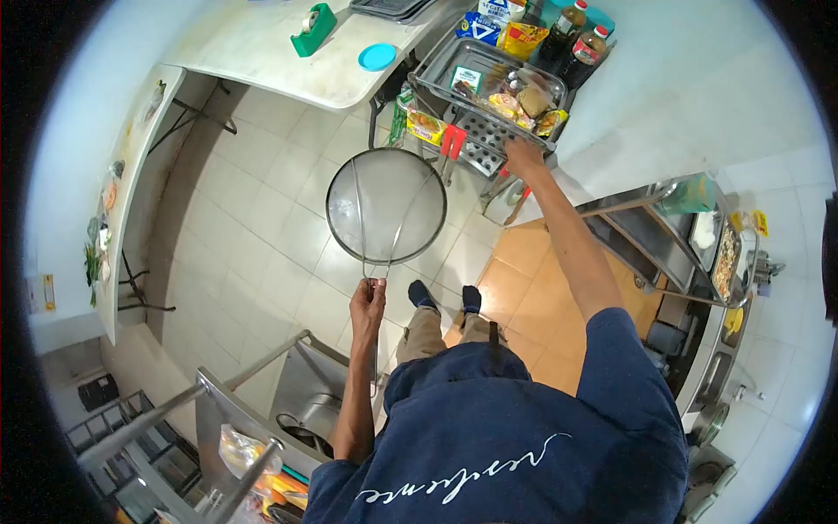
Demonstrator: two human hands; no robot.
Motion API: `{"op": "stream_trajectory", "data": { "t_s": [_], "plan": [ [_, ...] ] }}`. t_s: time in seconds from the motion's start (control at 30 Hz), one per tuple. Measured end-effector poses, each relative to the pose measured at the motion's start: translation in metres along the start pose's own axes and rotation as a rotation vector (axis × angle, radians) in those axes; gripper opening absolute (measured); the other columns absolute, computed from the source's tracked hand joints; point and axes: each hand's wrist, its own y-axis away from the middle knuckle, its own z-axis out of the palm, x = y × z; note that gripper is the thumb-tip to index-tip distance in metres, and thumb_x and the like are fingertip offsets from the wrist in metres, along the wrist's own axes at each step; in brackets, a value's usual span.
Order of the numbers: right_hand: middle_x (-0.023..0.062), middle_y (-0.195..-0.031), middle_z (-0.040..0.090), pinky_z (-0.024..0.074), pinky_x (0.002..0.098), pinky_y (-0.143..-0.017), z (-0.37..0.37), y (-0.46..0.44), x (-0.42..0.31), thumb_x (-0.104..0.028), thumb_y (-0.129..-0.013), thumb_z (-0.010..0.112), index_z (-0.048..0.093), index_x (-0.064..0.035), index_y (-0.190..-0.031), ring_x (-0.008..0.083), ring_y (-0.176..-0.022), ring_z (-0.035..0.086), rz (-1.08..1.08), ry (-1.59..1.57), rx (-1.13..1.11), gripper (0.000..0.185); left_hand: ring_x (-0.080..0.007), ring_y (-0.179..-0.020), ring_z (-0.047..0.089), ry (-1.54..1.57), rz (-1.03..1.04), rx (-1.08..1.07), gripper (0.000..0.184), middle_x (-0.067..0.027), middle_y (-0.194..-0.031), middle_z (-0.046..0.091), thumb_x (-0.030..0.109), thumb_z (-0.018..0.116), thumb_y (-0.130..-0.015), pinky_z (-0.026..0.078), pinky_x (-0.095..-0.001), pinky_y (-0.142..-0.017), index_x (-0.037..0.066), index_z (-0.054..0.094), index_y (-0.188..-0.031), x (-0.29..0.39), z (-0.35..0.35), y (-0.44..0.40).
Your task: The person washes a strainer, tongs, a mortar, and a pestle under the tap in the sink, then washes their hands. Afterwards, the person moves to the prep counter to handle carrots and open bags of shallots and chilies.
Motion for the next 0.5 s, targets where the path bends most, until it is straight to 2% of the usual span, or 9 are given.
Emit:
{"op": "stream_trajectory", "data": {
  "t_s": [0.03, 0.1, 0.2, 0.33, 0.4, 0.43, 0.5],
  "plan": [
    [0.0193, -0.102, 0.063, 0.0483, 0.0441, -0.084, 0.005, -0.004, 0.000, -0.007, -0.075, 0.061, 0.067, -0.0031, -0.087, 0.0338, -0.098, 0.061, 0.014, -0.004, -0.005, 0.015, -0.0033, -0.048, 0.033, -0.009, -0.004, -0.012, 0.029, 0.0066, -0.057, 0.039, 0.035, 0.058, -0.091, 0.025, -0.0210, -0.042, 0.009, 0.051, -0.079, 0.001, -0.003, -0.007],
    [0.0179, -0.100, 0.064, 0.0479, 0.0435, -0.085, 0.017, -0.008, 0.003, -0.007, -0.077, 0.058, 0.067, -0.0044, -0.090, 0.0324, -0.101, 0.059, 0.066, 0.038, -0.154, 0.016, -0.0032, -0.048, 0.033, -0.044, 0.023, -0.054, 0.030, 0.0066, -0.057, 0.039, 0.035, 0.058, -0.091, 0.025, -0.0206, -0.042, 0.009, 0.051, -0.079, 0.004, -0.009, -0.021],
    [0.0160, -0.098, 0.062, 0.0451, 0.0448, -0.086, 0.035, -0.003, 0.004, -0.005, -0.075, 0.055, 0.061, -0.0056, -0.094, 0.0321, -0.103, 0.056, 0.114, -0.001, -0.057, 0.020, -0.0030, -0.049, 0.033, -0.096, 0.020, -0.107, 0.030, 0.0066, -0.058, 0.039, 0.036, 0.058, -0.091, 0.025, -0.0205, -0.043, 0.009, 0.051, -0.079, 0.015, -0.016, -0.032],
    [0.0143, -0.097, 0.063, 0.0446, 0.0458, -0.086, 0.023, 0.012, 0.000, -0.008, -0.079, 0.054, 0.063, -0.0054, -0.095, 0.0313, -0.102, 0.056, 0.162, 0.001, -0.083, 0.019, -0.0031, -0.050, 0.033, -0.094, 0.023, -0.168, 0.031, 0.0065, -0.059, 0.039, 0.036, 0.056, -0.092, 0.025, -0.0204, -0.043, 0.008, 0.051, -0.080, 0.015, -0.019, -0.036],
    [0.0127, -0.097, 0.063, 0.0469, 0.0422, -0.081, 0.010, 0.022, -0.006, -0.018, -0.084, 0.054, 0.063, -0.0042, -0.097, 0.0305, -0.090, 0.060, 0.033, -0.026, 0.242, 0.021, -0.0032, -0.050, 0.033, -0.090, 0.083, -0.186, 0.031, 0.0063, -0.058, 0.039, 0.036, 0.054, -0.093, 0.025, -0.0201, -0.043, 0.008, 0.051, -0.081, 0.004, -0.022, -0.037],
    [0.0127, -0.097, 0.063, 0.0469, 0.0422, -0.081, -0.005, 0.028, -0.017, -0.018, -0.084, 0.054, 0.063, -0.0042, -0.097, 0.0305, -0.090, 0.060, 0.021, -0.023, 0.241, 0.021, -0.0032, -0.050, 0.033, -0.083, 0.081, -0.176, 0.031, 0.0063, -0.058, 0.039, 0.036, 0.054, -0.093, 0.025, -0.0201, -0.043, 0.008, 0.051, -0.081, 0.003, -0.021, -0.033],
    [0.0136, -0.095, 0.065, 0.0494, 0.0438, -0.074, -0.027, 0.053, -0.043, -0.024, -0.086, 0.053, 0.066, -0.0025, -0.091, 0.0309, -0.085, 0.063, 0.117, -0.595, 0.109, 0.026, -0.0033, -0.049, 0.032, -0.049, 0.120, -0.197, 0.031, 0.0060, -0.059, 0.038, 0.036, 0.050, -0.095, 0.024, -0.0201, -0.044, 0.008, 0.051, -0.081, 0.002, -0.016, -0.023]
  ]
}}
